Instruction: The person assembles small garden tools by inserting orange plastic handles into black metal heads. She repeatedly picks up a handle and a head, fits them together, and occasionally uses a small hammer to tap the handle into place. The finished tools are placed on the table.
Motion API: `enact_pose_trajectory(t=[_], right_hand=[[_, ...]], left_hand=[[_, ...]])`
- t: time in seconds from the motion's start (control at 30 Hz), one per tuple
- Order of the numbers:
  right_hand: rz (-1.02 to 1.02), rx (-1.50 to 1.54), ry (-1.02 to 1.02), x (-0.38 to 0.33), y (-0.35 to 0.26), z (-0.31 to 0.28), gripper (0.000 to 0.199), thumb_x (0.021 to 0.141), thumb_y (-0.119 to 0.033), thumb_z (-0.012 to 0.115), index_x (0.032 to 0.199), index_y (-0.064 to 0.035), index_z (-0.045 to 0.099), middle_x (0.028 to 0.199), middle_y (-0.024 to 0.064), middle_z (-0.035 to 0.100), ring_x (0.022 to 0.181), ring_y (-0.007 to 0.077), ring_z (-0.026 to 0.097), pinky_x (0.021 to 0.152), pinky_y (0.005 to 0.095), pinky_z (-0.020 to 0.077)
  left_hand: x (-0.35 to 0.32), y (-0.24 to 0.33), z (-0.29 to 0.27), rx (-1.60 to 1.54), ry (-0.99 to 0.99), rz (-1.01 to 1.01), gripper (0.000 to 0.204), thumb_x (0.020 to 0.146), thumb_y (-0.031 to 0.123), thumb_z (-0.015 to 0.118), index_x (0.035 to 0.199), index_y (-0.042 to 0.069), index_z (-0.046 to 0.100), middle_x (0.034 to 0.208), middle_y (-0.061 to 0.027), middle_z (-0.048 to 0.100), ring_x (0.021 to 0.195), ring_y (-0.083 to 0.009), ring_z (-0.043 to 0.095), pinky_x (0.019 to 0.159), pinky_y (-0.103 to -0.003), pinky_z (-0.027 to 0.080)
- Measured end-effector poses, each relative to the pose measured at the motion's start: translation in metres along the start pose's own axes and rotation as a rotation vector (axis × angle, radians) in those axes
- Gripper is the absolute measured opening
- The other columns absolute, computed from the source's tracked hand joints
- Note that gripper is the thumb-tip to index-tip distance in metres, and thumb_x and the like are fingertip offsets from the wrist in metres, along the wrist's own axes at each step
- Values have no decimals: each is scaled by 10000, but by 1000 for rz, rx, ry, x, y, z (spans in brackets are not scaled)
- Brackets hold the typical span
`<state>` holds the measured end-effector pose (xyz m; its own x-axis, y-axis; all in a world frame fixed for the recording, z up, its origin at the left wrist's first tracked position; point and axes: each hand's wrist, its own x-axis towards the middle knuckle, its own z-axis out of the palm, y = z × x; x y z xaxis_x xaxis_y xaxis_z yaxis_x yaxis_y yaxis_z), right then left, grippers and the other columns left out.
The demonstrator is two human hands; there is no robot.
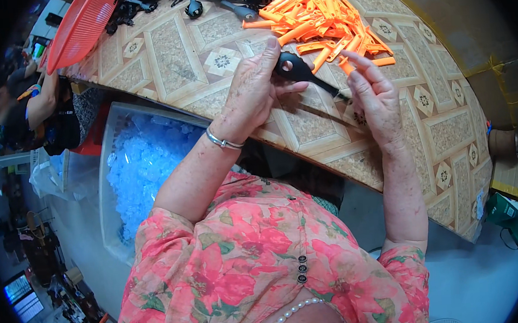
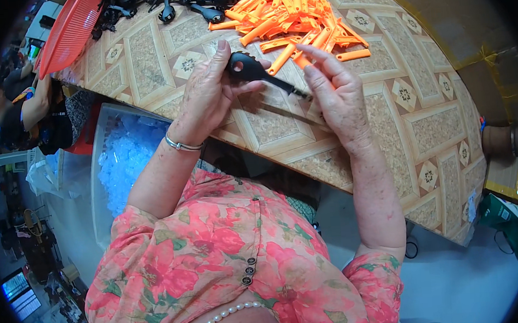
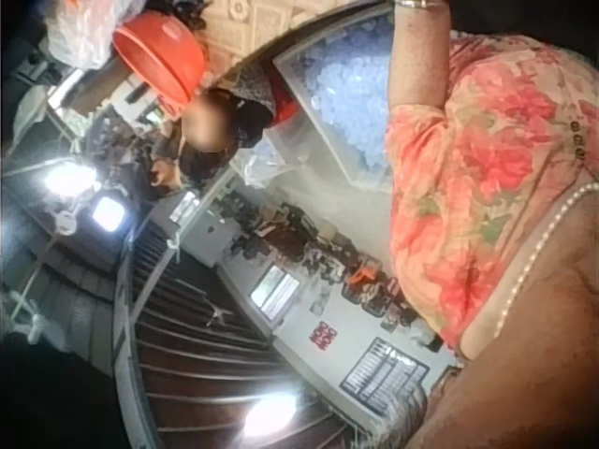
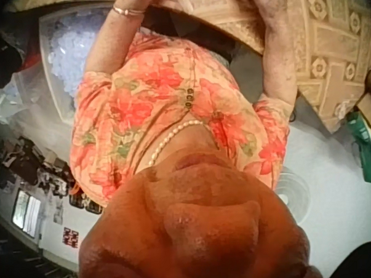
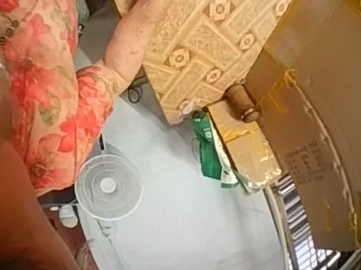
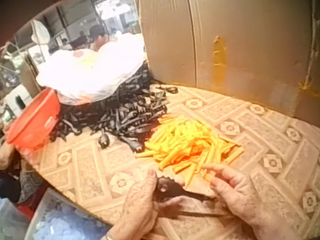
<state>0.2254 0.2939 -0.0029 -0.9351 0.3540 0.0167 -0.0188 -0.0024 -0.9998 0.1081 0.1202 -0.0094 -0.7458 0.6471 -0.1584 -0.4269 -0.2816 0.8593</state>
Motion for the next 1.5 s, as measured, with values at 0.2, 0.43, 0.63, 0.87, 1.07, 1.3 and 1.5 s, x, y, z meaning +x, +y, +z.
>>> enact_pose_trajectory(t=[0.2,0.43,0.63,0.87,1.07,1.3,1.5], right_hand=[[67,118,-18,-2,1,1,356,944,-102,528,1297,-56,515,759,-63,493,551,-10,377,480,143,326],[17,127,-13,-1,9,0,314,915,-70,562,1227,-34,558,782,-28,549,528,-4,406,461,149,347],[-78,11,-33,-1,13,1,231,893,-53,598,1121,-23,620,887,8,602,747,27,540,651,168,433],[-142,-141,-55,-3,13,5,181,878,-56,621,1054,-13,629,960,34,625,862,69,590,761,217,477],[-125,20,-147,-3,17,11,150,880,-44,606,1029,-24,605,892,18,653,813,67,601,736,212,487],[-277,-216,-88,-14,12,23,169,878,-25,596,1047,-27,613,915,57,682,879,100,633,761,244,497],[-684,-495,92,-8,7,26,183,860,-35,623,1038,-71,644,963,99,670,917,199,663,734,292,517]], left_hand=[[-2,1,5,-90,-40,35,305,975,268,484,1089,-10,542,1086,-166,625,1052,-253,621,807,-324,577],[-20,2,-4,-160,-10,32,307,958,210,509,1178,-4,489,1145,-219,606,1011,-275,641,787,-314,580],[-31,7,0,-67,34,81,297,969,238,489,1158,8,482,1147,-236,603,957,-285,662,755,-319,589],[-28,-1,-4,-136,23,6,303,958,239,517,1146,2,505,1156,-230,599,981,-260,652,771,-303,578],[-23,-2,11,-64,-37,-28,394,911,189,603,1236,-6,497,1145,-109,604,1001,-153,608,841,-256,524],[-21,-21,10,-146,-129,-59,306,907,117,590,1185,-5,557,1130,-84,604,961,-115,604,807,-237,529],[-28,-16,8,-151,27,-9,212,910,114,582,1095,11,567,1047,-89,628,846,-143,653,742,-258,570]])
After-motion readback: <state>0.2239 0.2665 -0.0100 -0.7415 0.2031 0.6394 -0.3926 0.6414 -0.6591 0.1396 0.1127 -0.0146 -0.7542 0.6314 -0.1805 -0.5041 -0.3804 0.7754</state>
